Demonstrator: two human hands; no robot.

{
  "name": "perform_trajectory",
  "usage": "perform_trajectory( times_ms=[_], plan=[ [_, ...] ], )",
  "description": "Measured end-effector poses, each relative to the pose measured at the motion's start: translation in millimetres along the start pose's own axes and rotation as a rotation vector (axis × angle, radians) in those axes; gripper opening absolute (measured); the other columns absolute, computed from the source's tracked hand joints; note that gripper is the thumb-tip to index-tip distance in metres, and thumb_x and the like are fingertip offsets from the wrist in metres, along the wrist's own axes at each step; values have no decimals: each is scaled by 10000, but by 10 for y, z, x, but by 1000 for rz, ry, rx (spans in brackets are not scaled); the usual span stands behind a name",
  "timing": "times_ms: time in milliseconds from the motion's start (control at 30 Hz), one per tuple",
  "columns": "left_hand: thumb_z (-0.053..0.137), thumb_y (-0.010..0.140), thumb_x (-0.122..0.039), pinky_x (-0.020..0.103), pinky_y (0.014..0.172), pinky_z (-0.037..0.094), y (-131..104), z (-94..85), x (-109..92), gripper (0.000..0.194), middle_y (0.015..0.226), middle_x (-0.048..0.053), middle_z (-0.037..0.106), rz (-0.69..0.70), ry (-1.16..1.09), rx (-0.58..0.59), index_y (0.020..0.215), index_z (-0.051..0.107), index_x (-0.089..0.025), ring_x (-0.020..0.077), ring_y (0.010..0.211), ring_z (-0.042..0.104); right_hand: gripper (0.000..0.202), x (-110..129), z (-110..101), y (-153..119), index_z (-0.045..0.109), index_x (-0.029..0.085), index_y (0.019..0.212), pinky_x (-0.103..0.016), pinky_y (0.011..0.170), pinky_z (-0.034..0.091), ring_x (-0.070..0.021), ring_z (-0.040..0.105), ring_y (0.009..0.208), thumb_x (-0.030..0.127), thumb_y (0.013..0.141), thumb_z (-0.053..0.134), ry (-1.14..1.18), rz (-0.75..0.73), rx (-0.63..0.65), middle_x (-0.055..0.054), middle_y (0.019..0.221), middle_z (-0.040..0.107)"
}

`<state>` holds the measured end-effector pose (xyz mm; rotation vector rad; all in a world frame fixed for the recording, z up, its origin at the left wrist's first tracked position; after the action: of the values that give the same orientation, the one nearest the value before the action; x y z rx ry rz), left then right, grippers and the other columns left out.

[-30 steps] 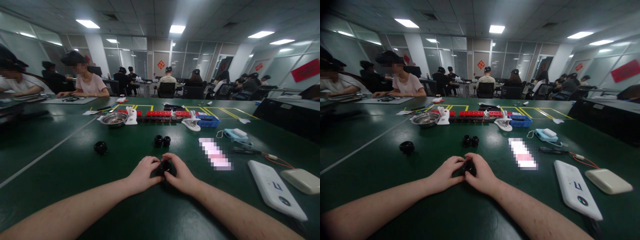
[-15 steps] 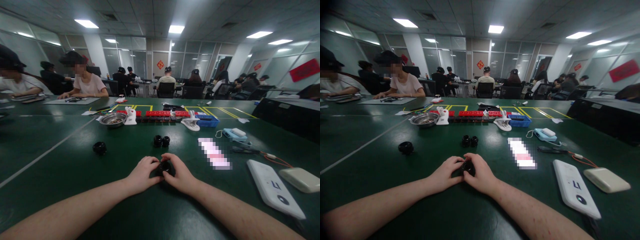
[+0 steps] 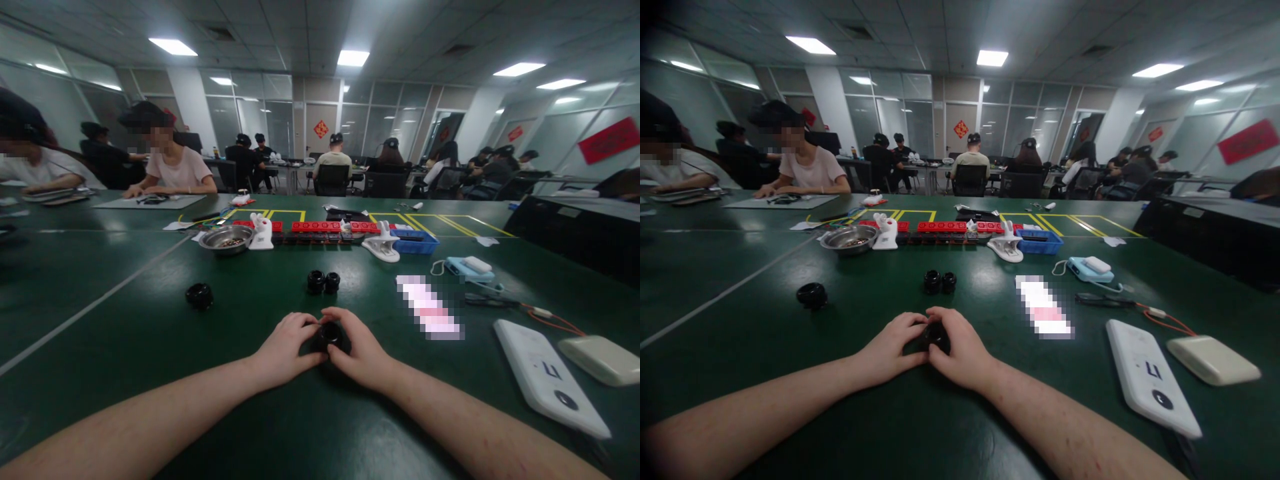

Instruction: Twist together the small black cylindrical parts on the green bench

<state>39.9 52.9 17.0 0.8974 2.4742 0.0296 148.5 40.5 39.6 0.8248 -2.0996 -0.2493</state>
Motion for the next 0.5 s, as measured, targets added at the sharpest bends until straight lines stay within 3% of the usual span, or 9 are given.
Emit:
perform_trajectory(
  times_ms=[167,267,367,500],
  plan=[
    [561,737,-403,380,880,369,3,4,-11,336,1071,57,505,11,6,-8,1016,559,-216,225,1001,442,512,-17,-36,6,389,190,1132,-402,885,378,-224,467,1021,201,659,584,-49,25,-56,-92,1100,492],
    [552,747,-388,375,872,374,4,-4,-28,312,1056,53,508,5,7,-6,1009,562,-220,218,986,449,471,-80,-48,12,433,182,1066,-403,814,420,-224,506,919,278,648,627,-100,96,-92,-79,982,522],
    [559,744,-373,376,883,366,3,-9,-27,314,1063,49,506,2,6,-3,1021,557,-224,217,994,443,429,-82,-32,12,433,190,1055,-388,800,429,-209,520,887,216,659,596,-83,101,-70,-64,946,532],
    [565,736,-397,388,894,360,-1,-2,-7,370,1087,52,497,1,2,9,1064,536,-229,223,1014,433,507,-1,4,-1,384,213,1126,-382,869,395,-197,502,975,89,648,499,3,8,2,-63,1047,525]
  ],
)
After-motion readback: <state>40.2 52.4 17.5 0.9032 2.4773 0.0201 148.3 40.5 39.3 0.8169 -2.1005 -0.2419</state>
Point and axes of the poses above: each hand's wrist, its own y-axis towards the middle knuckle, its own z-axis out of the palm, x = y × z, the point moved 7 cm from there along y, towards the middle knuckle
